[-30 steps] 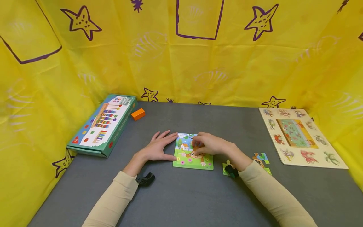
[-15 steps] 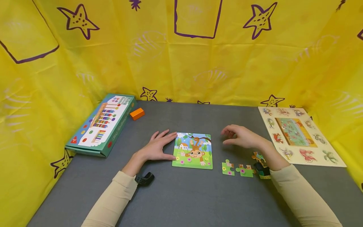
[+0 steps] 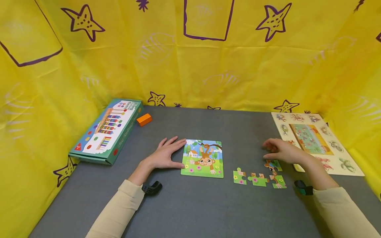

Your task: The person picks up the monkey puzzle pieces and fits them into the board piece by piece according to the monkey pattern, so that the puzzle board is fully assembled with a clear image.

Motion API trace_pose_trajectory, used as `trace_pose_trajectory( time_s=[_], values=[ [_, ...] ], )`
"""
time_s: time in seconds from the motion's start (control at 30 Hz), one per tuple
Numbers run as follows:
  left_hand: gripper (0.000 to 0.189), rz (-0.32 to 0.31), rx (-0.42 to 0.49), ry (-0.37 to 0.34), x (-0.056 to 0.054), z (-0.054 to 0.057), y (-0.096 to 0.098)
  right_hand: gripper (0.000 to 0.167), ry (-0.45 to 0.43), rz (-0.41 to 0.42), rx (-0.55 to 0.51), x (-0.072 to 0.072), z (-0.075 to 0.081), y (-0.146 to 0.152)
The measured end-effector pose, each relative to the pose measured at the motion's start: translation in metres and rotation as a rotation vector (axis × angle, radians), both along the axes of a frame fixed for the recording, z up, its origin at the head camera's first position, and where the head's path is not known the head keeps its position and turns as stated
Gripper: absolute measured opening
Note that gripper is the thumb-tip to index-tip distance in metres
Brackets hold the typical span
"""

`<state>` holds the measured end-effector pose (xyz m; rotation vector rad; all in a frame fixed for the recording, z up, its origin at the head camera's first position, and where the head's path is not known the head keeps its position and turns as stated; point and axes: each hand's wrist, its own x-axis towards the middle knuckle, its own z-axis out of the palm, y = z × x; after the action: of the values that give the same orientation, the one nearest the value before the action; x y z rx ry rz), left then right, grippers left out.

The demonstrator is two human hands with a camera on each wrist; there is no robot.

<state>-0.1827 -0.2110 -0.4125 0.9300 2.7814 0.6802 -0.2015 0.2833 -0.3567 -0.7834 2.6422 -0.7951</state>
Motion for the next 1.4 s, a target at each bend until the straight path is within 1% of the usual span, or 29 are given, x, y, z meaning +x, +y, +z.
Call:
trace_pose_trajectory(
  time_s=[0.13,0.2,0.3,0.43,0.63,0.73,0.9,0.97,1.07,1.17,1.3,1.4],
  values=[
    [0.099,0.000,0.007,0.001,-0.001,0.001,0.000,0.044,0.019,0.005,0.050,0.005,-0.003,0.010],
    [0.100,0.002,0.004,-0.001,-0.002,0.001,0.001,0.044,0.043,0.004,0.071,0.007,-0.004,0.012],
    [0.100,0.004,-0.004,-0.003,-0.001,0.001,0.000,0.044,0.051,0.002,0.100,0.009,-0.005,0.013],
    [0.100,0.004,-0.005,-0.005,-0.002,0.000,0.000,0.044,0.027,0.015,0.130,0.012,-0.005,0.013],
    [0.100,0.005,-0.006,-0.004,-0.002,-0.002,0.000,0.031,-0.051,0.028,0.145,0.016,-0.003,0.010],
    [0.099,0.001,-0.006,-0.004,-0.002,-0.002,0.000,0.032,-0.073,0.019,0.137,0.018,-0.003,0.009],
    [0.100,0.004,-0.010,-0.004,-0.001,-0.002,0.000,0.039,-0.039,0.011,0.134,0.021,-0.006,0.009],
    [0.100,0.006,-0.011,-0.003,-0.001,-0.001,0.000,0.037,-0.019,0.015,0.143,0.021,-0.006,0.009],
    [0.100,0.006,-0.011,-0.003,-0.001,-0.001,0.000,0.025,-0.001,0.035,0.124,0.020,-0.003,0.010],
    [0.100,0.008,-0.010,-0.002,-0.001,-0.001,0.000,0.013,0.015,0.057,0.071,0.016,0.002,0.009],
    [0.100,0.006,-0.010,0.000,-0.001,-0.001,0.000,0.011,0.030,0.065,0.009,0.012,0.011,0.003],
    [0.100,0.003,-0.008,-0.001,-0.001,-0.001,0.000,0.008,0.025,0.067,-0.035,0.010,0.015,-0.008]
  ],
)
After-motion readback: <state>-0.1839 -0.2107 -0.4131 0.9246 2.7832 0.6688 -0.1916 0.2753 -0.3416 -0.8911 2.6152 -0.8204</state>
